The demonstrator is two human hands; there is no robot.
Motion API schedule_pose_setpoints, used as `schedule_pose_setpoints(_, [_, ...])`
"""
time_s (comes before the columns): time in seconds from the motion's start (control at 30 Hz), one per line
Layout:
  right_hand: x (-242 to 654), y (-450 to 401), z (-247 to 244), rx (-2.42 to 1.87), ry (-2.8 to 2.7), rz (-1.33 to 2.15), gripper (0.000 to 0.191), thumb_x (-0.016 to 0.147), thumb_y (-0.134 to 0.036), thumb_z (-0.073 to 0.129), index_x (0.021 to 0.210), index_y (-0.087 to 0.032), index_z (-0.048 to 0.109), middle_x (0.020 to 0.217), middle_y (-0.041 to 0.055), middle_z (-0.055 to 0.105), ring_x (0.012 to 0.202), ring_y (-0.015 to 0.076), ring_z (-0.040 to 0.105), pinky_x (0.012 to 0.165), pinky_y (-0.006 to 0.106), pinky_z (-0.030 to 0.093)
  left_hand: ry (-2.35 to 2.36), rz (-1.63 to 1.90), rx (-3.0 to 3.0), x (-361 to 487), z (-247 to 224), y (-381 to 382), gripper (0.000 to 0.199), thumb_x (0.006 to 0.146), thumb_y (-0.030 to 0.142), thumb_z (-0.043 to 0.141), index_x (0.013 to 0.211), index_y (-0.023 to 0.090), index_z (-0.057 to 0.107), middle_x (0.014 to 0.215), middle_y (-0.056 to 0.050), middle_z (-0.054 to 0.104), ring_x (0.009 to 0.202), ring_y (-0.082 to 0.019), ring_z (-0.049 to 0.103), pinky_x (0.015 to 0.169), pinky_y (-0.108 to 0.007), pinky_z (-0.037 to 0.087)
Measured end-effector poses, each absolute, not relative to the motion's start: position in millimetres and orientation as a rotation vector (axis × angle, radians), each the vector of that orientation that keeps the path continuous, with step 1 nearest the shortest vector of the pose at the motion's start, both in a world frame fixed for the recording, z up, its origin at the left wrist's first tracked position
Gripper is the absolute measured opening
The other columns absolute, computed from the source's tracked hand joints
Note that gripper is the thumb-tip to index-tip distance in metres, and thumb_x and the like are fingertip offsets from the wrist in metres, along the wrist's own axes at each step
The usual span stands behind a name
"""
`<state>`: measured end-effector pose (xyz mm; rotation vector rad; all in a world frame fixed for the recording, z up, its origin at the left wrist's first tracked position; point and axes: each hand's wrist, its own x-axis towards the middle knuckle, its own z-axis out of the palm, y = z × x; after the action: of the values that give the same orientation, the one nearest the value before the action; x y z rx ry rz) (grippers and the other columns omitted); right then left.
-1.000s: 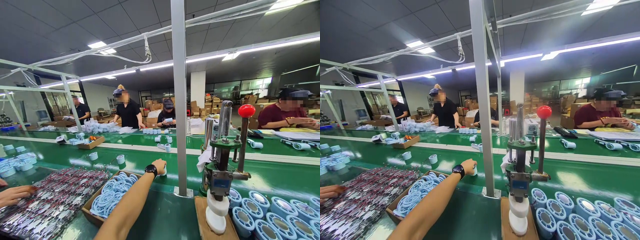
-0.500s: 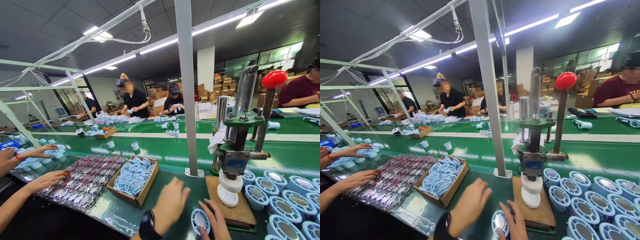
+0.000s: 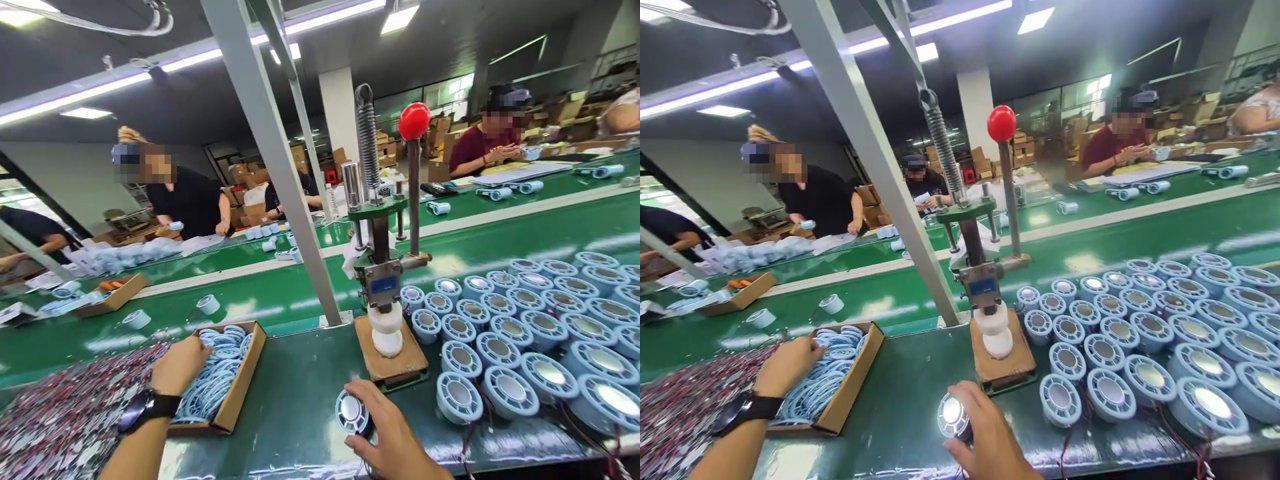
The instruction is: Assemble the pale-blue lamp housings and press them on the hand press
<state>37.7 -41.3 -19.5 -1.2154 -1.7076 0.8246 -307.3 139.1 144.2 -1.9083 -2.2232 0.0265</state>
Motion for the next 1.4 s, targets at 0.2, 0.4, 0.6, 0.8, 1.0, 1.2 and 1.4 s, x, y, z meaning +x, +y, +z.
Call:
schedule_pose_setpoints(0.2, [63.6, -59.0, -7.0, -1.254, -1.679, 0.886, 0.056, 0.071, -0.007, 0.062, 0.125, -0.022, 0.058, 0.132, 0.0073, 0.054, 0.121, 0.0168, 0.056, 0.107, 0.024, 0.043, -2.037, -0.192, -1.954, -287.9, 168.7, 118.5, 0.033, 0.09, 0.04, 0.021, 0.073, 0.025, 0.046, 0.085, -0.006, 0.066, 0.1, -0.034, 0.059, 0.088, -0.045, 0.044])
schedule_pose_setpoints(0.4, [68.2, -67.4, -14.8, -1.325, -1.733, 0.747, 0.058, 0.072, -0.005, 0.058, 0.128, -0.021, 0.054, 0.135, 0.0079, 0.053, 0.125, 0.017, 0.054, 0.109, 0.023, 0.043, -2.033, -0.449, -2.548, -196.5, 95.0, 49.4, 0.04, 0.088, 0.052, 0.027, 0.086, 0.029, 0.059, 0.087, 0.003, 0.071, 0.083, -0.021, 0.065, 0.077, -0.031, 0.054])
schedule_pose_setpoints(0.6, [70.4, -69.5, -31.6, -1.371, -1.833, 0.664, 0.058, 0.078, -0.011, 0.057, 0.134, -0.018, 0.049, 0.14, 0.0086, 0.051, 0.131, 0.0176, 0.05, 0.112, 0.027, 0.042, -1.947, -0.867, -2.507, -135.8, 8.1, 10.9, 0.037, 0.092, 0.039, 0.039, 0.101, 0.019, 0.068, 0.116, -0.016, 0.063, 0.111, -0.033, 0.057, 0.097, -0.053, 0.047])
schedule_pose_setpoints(0.8, [69.9, -69.9, -41.6, -1.375, -1.729, 0.416, 0.07, 0.079, -0.017, 0.06, 0.143, -0.019, 0.033, 0.131, 0.0082, 0.06, 0.118, 0.0194, 0.062, 0.099, 0.029, 0.054, -1.745, -0.952, -3.037, -105.8, 39.0, -29.1, 0.028, 0.091, 0.031, 0.057, 0.117, 0.027, 0.066, 0.106, -0.007, 0.064, 0.099, -0.022, 0.061, 0.086, -0.035, 0.053])
schedule_pose_setpoints(1.0, [67.4, -68.0, -38.2, -1.337, -1.72, 0.34, 0.074, 0.084, -0.022, 0.059, 0.149, -0.026, 0.023, 0.13, 0.0026, 0.062, 0.115, 0.0157, 0.064, 0.096, 0.026, 0.055, -1.989, -0.874, -3.148, -84.3, 49.6, -33.6, 0.018, 0.087, 0.019, 0.061, 0.101, 0.026, 0.071, 0.094, -0.002, 0.062, 0.091, -0.019, 0.06, 0.083, -0.031, 0.048])
schedule_pose_setpoints(1.2, [69.2, -68.1, -40.7, -1.323, -1.726, 0.363, 0.075, 0.087, -0.027, 0.061, 0.15, -0.028, 0.021, 0.132, 0.0018, 0.06, 0.117, 0.015, 0.063, 0.097, 0.026, 0.054, -2.014, -0.706, -3.305, -84.5, 60.5, -23.3, 0.027, 0.087, 0.017, 0.058, 0.108, 0.029, 0.071, 0.094, -0.001, 0.06, 0.093, -0.019, 0.057, 0.085, -0.031, 0.043])
schedule_pose_setpoints(1.4, [70.1, -69.2, -41.1, -1.334, -1.741, 0.374, 0.073, 0.087, -0.027, 0.059, 0.15, -0.027, 0.021, 0.132, 0.0014, 0.06, 0.118, 0.0148, 0.062, 0.097, 0.025, 0.054, -2.23, -0.871, -3.226, -83.1, 55.1, -28.6, 0.034, 0.081, 0.015, 0.062, 0.109, 0.031, 0.073, 0.088, 0.0, 0.057, 0.087, -0.018, 0.056, 0.082, -0.031, 0.042])
